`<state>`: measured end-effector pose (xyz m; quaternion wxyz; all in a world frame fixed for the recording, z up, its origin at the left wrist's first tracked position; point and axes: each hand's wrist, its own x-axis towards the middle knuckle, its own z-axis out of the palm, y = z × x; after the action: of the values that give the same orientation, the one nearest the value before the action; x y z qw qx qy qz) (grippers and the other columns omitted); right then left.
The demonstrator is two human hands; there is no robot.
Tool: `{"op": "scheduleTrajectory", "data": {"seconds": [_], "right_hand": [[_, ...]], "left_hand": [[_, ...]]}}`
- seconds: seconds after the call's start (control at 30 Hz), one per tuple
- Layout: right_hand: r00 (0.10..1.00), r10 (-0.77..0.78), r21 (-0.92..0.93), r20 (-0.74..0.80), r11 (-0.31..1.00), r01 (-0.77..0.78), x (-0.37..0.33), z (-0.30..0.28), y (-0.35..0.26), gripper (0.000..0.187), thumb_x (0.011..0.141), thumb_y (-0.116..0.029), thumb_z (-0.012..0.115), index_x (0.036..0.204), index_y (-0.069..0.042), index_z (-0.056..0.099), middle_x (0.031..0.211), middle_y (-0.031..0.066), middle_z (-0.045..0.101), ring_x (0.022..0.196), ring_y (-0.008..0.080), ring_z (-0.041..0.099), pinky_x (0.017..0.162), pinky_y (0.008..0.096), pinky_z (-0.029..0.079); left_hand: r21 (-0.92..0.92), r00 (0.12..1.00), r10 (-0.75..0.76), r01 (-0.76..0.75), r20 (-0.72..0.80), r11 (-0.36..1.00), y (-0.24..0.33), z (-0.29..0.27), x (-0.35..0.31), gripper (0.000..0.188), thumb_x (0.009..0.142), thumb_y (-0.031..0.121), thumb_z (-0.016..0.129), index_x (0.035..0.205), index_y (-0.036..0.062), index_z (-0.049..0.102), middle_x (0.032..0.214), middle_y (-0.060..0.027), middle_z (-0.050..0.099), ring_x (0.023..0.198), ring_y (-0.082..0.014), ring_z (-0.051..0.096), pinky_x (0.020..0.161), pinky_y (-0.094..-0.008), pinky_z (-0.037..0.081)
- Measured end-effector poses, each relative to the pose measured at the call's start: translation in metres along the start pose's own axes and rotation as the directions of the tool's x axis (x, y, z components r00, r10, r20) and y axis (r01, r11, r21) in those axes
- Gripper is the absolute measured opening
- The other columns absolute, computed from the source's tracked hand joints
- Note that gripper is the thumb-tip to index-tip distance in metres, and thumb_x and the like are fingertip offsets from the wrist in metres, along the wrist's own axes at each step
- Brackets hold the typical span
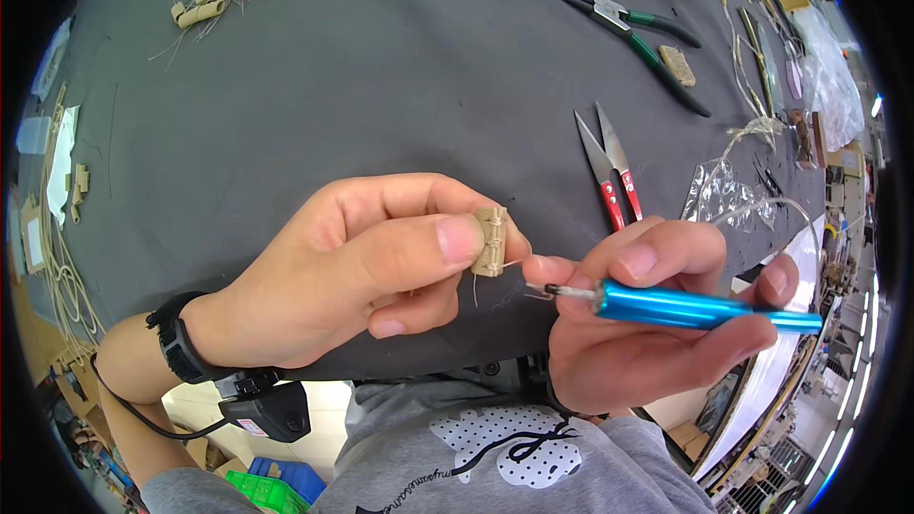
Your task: The person picks up small cylindrical cardboard components from a table and uses a blue pen-like tool to apply a substance to the interior of the cylinders. The person handles the components one at a time, rotating them to ensure coverage inside the hollow center.
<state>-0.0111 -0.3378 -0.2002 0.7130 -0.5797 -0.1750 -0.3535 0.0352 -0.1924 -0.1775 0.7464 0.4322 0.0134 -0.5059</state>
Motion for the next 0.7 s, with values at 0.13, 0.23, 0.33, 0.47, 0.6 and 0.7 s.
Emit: {"op": "scheduleTrajectory", "data": {"seconds": [0.13, 0.23, 0.33, 0.47, 0.6, 0.7], "right_hand": [[1.0, -0.024, 0.001, 0.0, 1.0, 0.024, -0.0001, -0.0018, 0.001, 0.036, 0.089, -0.041, 0.011, 0.113, -0.014, 0.018, 0.08, 0.0222, 0.05, 0.043, 0.0199, 0.049, 0.038, 0.0273, 0.048], [0.999, -0.037, 0.005, 0.004, 0.999, 0.037, -0.0006, -0.0024, 0.0008, 0.036, 0.089, -0.04, 0.011, 0.113, -0.014, 0.018, 0.079, 0.0222, 0.05, 0.042, 0.0198, 0.049, 0.038, 0.0269, 0.048], [0.999, -0.052, 0.014, 0.008, 0.999, 0.051, -0.0016, -0.002, 0.0024, 0.036, 0.09, -0.04, 0.011, 0.113, -0.013, 0.018, 0.079, 0.0222, 0.05, 0.042, 0.0197, 0.048, 0.037, 0.0266, 0.048], [0.996, -0.088, 0.033, 0.014, 0.996, 0.088, -0.0014, -0.0007, 0.0045, 0.037, 0.09, -0.039, 0.011, 0.113, -0.012, 0.017, 0.078, 0.0222, 0.05, 0.041, 0.0194, 0.048, 0.037, 0.0259, 0.048], [0.99, -0.143, -0.018, 0.008, 0.99, 0.143, -0.0018, -0.002, 0.008, 0.039, 0.09, -0.04, 0.011, 0.116, -0.012, 0.015, 0.077, 0.0223, 0.051, 0.04, 0.0184, 0.047, 0.035, 0.0244, 0.046], [0.989, -0.147, -0.021, -0.014, 0.989, 0.146, -0.002, 0.0008, 0.0071, 0.039, 0.09, -0.04, 0.012, 0.116, -0.012, 0.015, 0.076, 0.0223, 0.051, 0.039, 0.0175, 0.046, 0.034, 0.0233, 0.045]], "left_hand": [[-0.008, 1.0, -0.013, 0.013, -0.007, 1.0, 0.0019, 0.0013, -0.0002, 0.033, 0.079, 0.035, 0.053, 0.084, 0.0028, 0.048, 0.052, 0.0027, 0.04, 0.039, -0.0029, 0.029, 0.043, -0.0197, 0.023], [-0.018, 1.0, -0.002, 0.002, -0.017, 1.0, 0.0008, 0.0014, 0.0003, 0.034, 0.079, 0.036, 0.053, 0.083, 0.0027, 0.048, 0.054, 0.0025, 0.041, 0.039, -0.0026, 0.03, 0.043, -0.0195, 0.024], [-0.018, 0.999, 0.002, -0.002, -0.037, 1.0, 0.0001, 0.0021, 0.0001, 0.035, 0.079, 0.037, 0.053, 0.083, 0.0027, 0.048, 0.056, 0.0019, 0.043, 0.038, -0.0025, 0.03, 0.043, -0.0193, 0.025], [-0.009, 0.999, 0.003, -0.003, -0.038, 1.0, -0.0001, 0.0015, 0.0002, 0.036, 0.078, 0.038, 0.053, 0.082, 0.0026, 0.048, 0.058, 0.001, 0.044, 0.038, -0.0025, 0.03, 0.043, -0.0193, 0.026], [-0.003, 1.0, -0.002, 0.002, -0.021, 1.0, 0.0005, 0.001, 0.0024, 0.037, 0.078, 0.039, 0.053, 0.082, 0.0026, 0.048, 0.058, 0.0006, 0.044, 0.038, -0.0025, 0.03, 0.042, -0.0193, 0.026], [-0.002, 1.0, -0.001, 0.001, -0.023, 1.0, 0.0005, 0.0012, 0.0007, 0.037, 0.078, 0.039, 0.053, 0.082, 0.0026, 0.048, 0.057, 0.0004, 0.044, 0.038, -0.0024, 0.03, 0.042, -0.0191, 0.025]]}}
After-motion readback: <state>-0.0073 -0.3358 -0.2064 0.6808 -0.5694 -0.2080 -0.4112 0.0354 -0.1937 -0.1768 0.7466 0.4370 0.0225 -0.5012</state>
